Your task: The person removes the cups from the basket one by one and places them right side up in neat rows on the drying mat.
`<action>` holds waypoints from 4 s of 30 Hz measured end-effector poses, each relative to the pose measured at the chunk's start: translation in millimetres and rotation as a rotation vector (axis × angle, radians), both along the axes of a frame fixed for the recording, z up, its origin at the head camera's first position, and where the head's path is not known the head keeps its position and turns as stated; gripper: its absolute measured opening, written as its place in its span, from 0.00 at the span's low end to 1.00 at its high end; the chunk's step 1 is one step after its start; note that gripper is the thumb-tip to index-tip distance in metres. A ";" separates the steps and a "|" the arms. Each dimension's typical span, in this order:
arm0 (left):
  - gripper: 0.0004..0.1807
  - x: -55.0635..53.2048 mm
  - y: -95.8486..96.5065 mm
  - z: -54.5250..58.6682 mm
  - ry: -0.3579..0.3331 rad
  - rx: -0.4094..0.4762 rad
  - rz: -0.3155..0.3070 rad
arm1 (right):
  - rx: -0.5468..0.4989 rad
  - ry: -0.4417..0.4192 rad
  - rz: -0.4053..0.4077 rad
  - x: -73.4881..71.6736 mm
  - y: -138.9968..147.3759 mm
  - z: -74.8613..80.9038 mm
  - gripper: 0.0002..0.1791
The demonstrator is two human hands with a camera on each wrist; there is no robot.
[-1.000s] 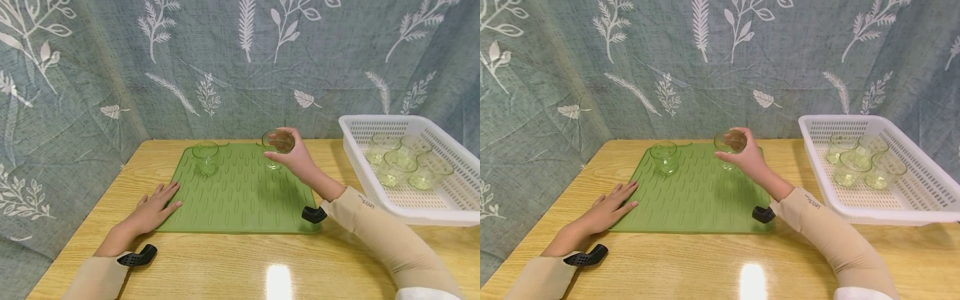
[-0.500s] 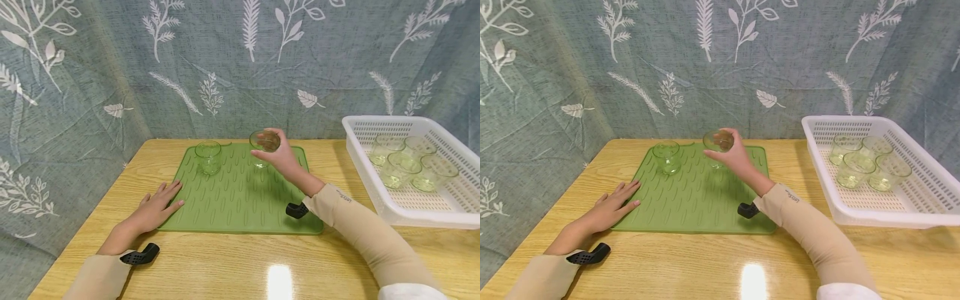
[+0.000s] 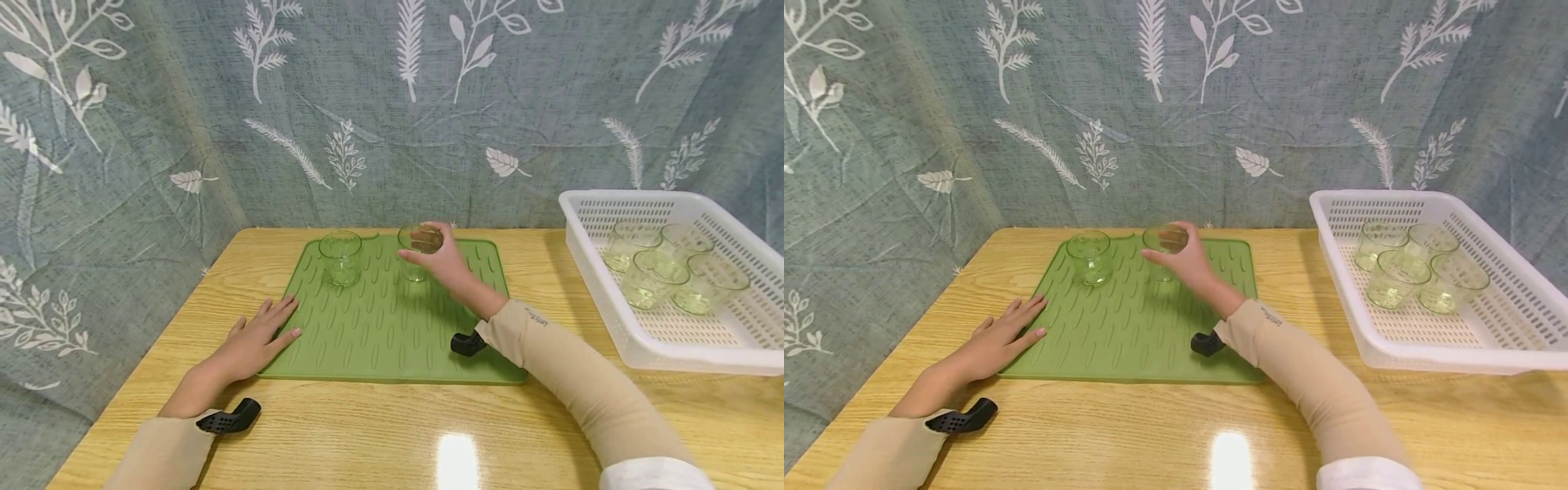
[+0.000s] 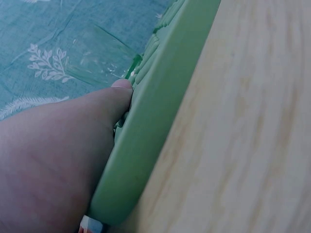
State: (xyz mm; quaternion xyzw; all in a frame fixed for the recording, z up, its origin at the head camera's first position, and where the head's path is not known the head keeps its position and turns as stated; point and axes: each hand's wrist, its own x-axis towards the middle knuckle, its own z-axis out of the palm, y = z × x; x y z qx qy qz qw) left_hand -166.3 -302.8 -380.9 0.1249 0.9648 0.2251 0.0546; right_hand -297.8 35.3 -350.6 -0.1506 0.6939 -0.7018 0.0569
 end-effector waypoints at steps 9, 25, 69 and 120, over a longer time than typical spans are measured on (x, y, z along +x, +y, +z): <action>0.40 0.6 -0.9 0.4 -0.002 0.004 0.000 | -0.006 -0.034 0.022 -1.3 -13.2 -8.8 0.44; 0.39 0.2 2.5 1.9 -0.002 0.002 -0.008 | 0.132 -0.072 -0.019 -5.7 -17.1 -17.6 0.52; 0.40 0.1 2.1 1.8 0.003 -0.009 -0.004 | 0.359 -0.019 0.110 7.8 20.5 15.2 0.55; 0.39 -0.3 3.0 0.5 0.011 -0.011 -0.016 | 0.353 0.728 0.015 114.7 146.3 29.5 0.30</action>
